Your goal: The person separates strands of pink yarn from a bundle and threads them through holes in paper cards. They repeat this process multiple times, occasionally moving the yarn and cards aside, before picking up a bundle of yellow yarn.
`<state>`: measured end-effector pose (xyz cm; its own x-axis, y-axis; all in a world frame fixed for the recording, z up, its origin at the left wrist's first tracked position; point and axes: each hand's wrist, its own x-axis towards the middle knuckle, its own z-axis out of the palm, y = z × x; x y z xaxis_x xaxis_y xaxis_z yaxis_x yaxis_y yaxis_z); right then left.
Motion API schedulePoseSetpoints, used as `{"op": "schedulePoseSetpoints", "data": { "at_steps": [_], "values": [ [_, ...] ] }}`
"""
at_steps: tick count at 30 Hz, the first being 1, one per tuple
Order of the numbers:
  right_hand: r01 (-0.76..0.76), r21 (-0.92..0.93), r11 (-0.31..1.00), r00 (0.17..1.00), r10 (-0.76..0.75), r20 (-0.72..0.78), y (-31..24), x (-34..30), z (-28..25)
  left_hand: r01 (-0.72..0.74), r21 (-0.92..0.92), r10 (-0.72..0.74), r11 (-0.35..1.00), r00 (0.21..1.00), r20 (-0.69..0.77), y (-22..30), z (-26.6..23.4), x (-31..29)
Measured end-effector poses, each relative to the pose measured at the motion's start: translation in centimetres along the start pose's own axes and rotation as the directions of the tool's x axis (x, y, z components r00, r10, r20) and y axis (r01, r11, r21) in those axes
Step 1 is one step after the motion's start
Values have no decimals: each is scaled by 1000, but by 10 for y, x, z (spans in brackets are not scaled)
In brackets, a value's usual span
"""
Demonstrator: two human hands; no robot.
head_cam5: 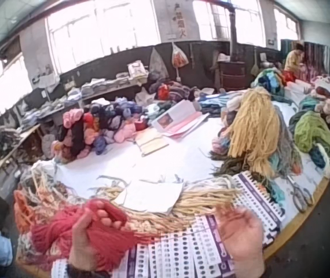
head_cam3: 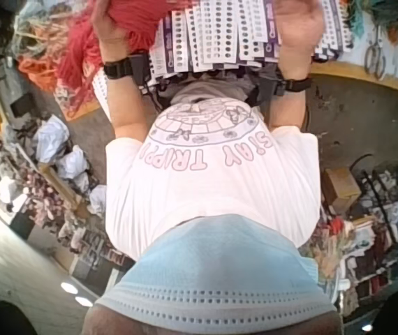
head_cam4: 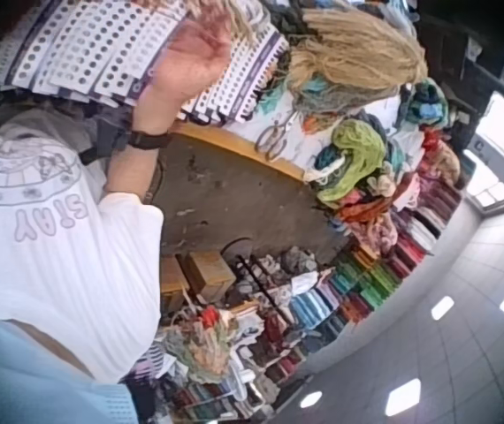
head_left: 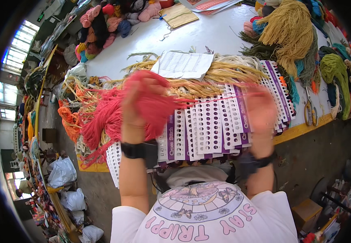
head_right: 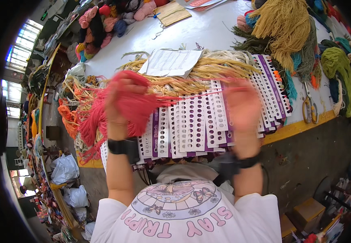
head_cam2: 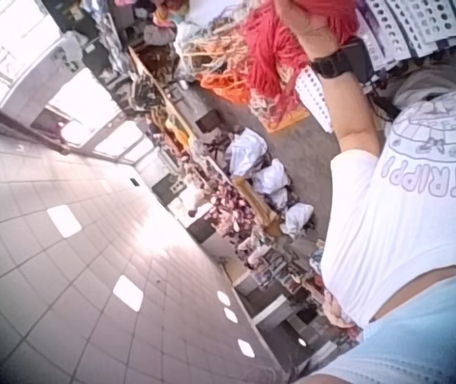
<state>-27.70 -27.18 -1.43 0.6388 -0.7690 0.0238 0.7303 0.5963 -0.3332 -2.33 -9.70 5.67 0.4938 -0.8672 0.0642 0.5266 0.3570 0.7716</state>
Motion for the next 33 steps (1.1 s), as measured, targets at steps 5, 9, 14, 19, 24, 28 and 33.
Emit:
{"op": "schedulePoseSetpoints", "data": {
  "at_steps": [5,9,14,19,24,28,33],
  "values": [
    [716,-406,569,635,-771,40,-294,-68,-78,-146,-688,273,710,959,79,68,-47,-13],
    [160,-920,357,666,-727,-166,-85,1,47,171,-73,-180,983,971,-156,0,-11,-2],
    [-277,-770,575,940,329,-92,51,15,27,590,187,-563,785,806,-181,-87,37,12],
    [-404,-716,570,858,508,-80,48,14,36,650,231,-626,724,760,-177,-95,29,17],
    [-338,-812,475,862,503,-64,50,16,38,610,170,-603,774,792,-99,-101,21,14],
    [138,-988,-71,985,114,129,62,15,31,647,222,-545,729,746,-382,-100,31,16],
    [186,-946,-267,982,14,190,67,17,24,121,884,82,452,981,-176,-118,2,4]
  ]
}}
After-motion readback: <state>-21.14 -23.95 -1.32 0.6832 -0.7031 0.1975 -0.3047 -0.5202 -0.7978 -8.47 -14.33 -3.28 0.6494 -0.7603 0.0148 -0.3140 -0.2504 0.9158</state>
